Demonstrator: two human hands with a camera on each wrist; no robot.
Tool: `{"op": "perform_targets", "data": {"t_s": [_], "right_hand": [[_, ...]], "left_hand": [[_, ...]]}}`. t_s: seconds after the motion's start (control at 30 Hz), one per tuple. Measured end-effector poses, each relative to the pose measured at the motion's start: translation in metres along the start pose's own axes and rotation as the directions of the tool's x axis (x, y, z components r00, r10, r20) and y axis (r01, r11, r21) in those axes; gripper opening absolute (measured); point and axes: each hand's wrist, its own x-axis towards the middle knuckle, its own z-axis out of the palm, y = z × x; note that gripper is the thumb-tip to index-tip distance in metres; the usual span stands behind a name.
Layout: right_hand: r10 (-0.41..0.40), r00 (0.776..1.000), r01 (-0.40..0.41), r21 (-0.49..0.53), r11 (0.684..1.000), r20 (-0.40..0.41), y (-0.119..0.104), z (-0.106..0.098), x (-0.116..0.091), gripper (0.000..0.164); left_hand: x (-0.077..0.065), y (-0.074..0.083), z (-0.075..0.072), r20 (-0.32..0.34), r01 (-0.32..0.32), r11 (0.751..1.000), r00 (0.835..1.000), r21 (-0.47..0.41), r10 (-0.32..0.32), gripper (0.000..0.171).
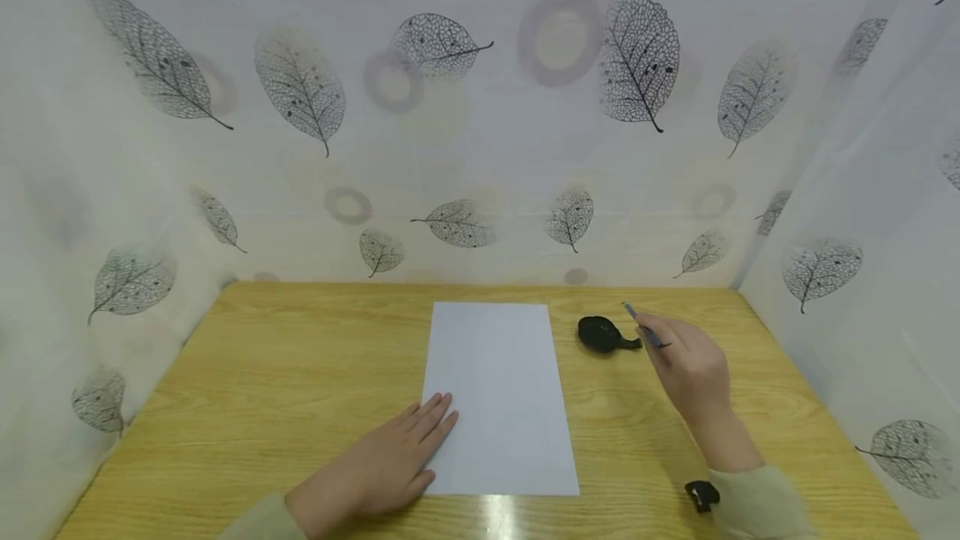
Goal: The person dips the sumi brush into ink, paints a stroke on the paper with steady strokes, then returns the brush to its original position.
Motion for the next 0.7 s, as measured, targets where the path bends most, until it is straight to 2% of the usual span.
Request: {"op": "perform_targets", "data": {"t_s": [0.1,0.23,0.3,0.37,0.43,0.53,0.63,0.7], "right_hand": [[0.089,0.995,-0.089,-0.010,0.996,0.040,-0.001,0.001,-0.002,0.045],[0.185,0.982,-0.186,0.022,0.982,0.046,-0.003,0.003,-0.004,0.049],[0.227,0.972,-0.230,0.048,0.972,0.051,-0.003,0.004,-0.005,0.042],[0.267,0.962,-0.270,0.073,0.960,0.054,-0.002,0.005,-0.007,0.025],[0.313,0.947,-0.318,0.099,0.943,0.067,-0.001,0.005,-0.008,0.013],[0.377,0.922,-0.385,0.126,0.914,0.088,0.002,0.006,-0.011,0.021],[0.435,0.893,-0.449,0.154,0.880,0.114,0.003,0.007,-0.013,0.019],[0.456,0.881,-0.471,0.169,0.866,0.123,0.004,0.008,-0.015,0.018]], "left_hand": [[-0.001,0.000,0.000,-0.011,-0.009,1.000,1.000,0.002,0.009,0.070],[-0.001,0.000,0.001,-0.007,-0.007,1.000,1.000,0.011,0.007,0.070],[0.000,-0.001,0.002,-0.001,-0.002,1.000,1.000,0.016,0.002,0.069],[0.000,-0.001,0.002,-0.001,-0.002,1.000,1.000,0.018,0.002,0.069],[-0.001,-0.001,0.002,-0.008,-0.006,1.000,1.000,0.018,0.006,0.069],[-0.002,-0.001,0.002,-0.016,-0.010,1.000,1.000,0.019,0.011,0.069],[-0.001,-0.001,0.002,-0.014,-0.008,1.000,1.000,0.016,0.009,0.069],[-0.001,-0.001,0.003,-0.009,-0.006,1.000,1.000,0.012,0.006,0.069]]}}
